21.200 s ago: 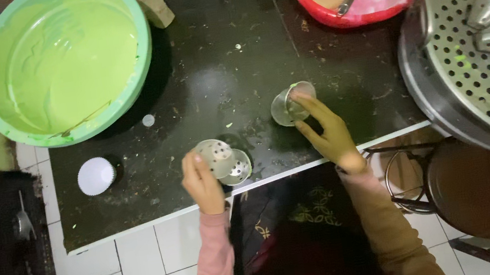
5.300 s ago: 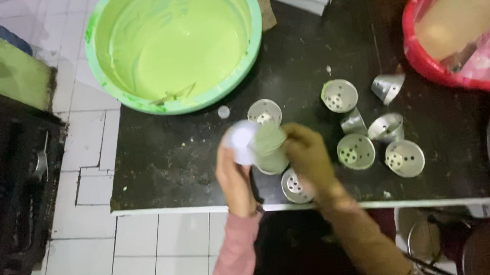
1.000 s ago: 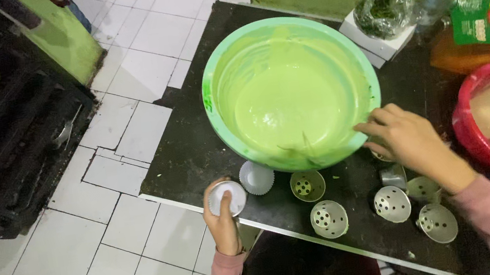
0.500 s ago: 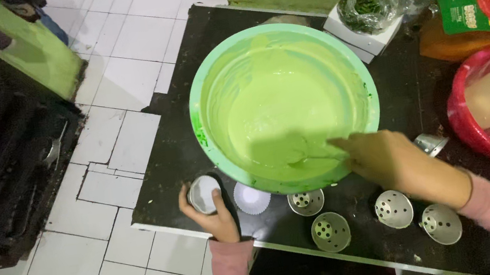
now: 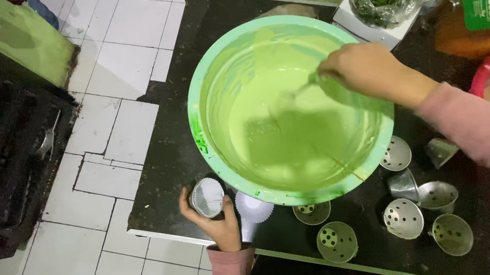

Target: The person places paper liners into metal molds and then uses a spoon to fill each liner with a green batter from a large bowl, before placing the filled molds onto a steamer tray.

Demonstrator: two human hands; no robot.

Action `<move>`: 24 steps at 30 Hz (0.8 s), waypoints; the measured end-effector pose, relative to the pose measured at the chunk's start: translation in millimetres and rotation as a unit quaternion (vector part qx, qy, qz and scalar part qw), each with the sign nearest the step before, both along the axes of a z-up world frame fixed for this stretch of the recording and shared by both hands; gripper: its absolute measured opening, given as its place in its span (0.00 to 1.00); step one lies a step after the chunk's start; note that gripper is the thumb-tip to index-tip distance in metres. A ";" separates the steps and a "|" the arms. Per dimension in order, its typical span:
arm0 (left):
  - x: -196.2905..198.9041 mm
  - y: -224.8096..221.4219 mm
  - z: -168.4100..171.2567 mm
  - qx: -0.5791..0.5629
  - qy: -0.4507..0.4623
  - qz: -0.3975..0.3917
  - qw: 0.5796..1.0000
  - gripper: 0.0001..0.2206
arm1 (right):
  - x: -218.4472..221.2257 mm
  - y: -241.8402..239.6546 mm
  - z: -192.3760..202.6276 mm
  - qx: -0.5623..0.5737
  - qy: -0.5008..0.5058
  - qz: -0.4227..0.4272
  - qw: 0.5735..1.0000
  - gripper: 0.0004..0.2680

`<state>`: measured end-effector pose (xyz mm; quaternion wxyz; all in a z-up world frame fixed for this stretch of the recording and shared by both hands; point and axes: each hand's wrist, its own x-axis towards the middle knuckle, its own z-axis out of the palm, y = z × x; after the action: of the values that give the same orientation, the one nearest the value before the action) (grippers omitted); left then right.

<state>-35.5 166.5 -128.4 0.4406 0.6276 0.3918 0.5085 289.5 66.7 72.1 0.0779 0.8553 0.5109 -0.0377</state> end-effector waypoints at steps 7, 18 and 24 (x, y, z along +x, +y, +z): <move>5.7 2.4 1.2 -0.006 -0.040 0.001 0.999 0.42 | 16.3 21.9 -83.7 0.027 0.059 -0.081 0.995 0.11; -12.2 8.8 -12.8 -0.100 -0.103 0.019 0.989 0.44 | -34.0 -12.2 -49.2 -0.034 0.551 -0.149 0.820 0.10; -26.7 5.8 69.6 -0.063 -0.050 0.005 0.997 0.36 | -26.8 -46.0 -28.5 0.027 0.629 -0.175 0.757 0.12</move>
<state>-62.2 172.3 -58.8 0.4959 0.5707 0.4038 0.5152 262.6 20.8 43.6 -0.2923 0.7150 0.2865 -0.5668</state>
